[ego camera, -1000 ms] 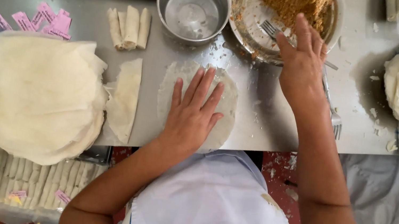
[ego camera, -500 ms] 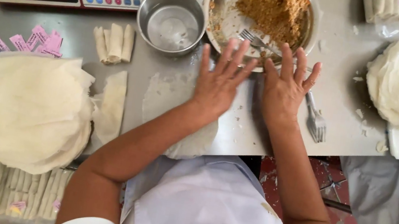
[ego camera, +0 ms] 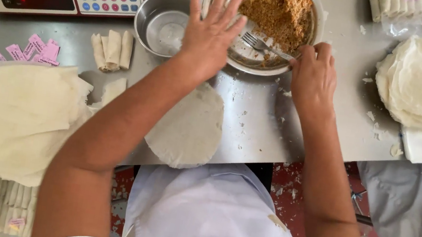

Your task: The person is preparing spring rolls by placing filling on a wrapper and rolling it into a cylindrical shape.

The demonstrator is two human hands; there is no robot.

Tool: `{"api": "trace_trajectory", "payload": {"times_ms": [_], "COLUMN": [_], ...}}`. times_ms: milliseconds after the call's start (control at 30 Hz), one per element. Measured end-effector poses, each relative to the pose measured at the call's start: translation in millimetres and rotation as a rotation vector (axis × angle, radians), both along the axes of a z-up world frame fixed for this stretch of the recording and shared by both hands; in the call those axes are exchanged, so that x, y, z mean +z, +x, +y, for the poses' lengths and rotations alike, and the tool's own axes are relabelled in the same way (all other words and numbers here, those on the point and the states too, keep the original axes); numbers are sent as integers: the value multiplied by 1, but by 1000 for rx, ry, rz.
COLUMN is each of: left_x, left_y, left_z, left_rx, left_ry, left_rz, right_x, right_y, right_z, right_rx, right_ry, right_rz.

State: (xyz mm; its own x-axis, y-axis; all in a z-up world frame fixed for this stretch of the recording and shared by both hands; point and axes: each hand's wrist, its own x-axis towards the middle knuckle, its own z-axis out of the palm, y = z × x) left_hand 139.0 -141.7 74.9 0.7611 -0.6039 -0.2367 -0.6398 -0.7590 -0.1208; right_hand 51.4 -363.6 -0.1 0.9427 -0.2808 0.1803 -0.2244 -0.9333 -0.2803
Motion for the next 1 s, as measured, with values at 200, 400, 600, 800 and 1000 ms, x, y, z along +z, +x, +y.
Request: {"api": "trace_trajectory", "payload": {"times_ms": [200, 400, 600, 800, 1000], "left_x": [-28, -92, -127, -154, -131], "left_y": [-40, -77, -150, -181, -171], "left_z": [-21, 32, 111, 156, 163], "left_rx": [49, 17, -23, -155, -359], "left_ry": [-44, -375, -441, -638, -717], "left_rz": [138, -93, 54, -282, -227], "right_x": [-7, 19, 0, -7, -12], "right_y": [20, 4, 16, 8, -4], "right_z": [-22, -36, -52, -45, -25], "right_rx": [86, 121, 60, 218, 115], "right_ry": [-220, -526, -923, -807, -664], "right_rz": [259, -376, -372, -625, -284]}}
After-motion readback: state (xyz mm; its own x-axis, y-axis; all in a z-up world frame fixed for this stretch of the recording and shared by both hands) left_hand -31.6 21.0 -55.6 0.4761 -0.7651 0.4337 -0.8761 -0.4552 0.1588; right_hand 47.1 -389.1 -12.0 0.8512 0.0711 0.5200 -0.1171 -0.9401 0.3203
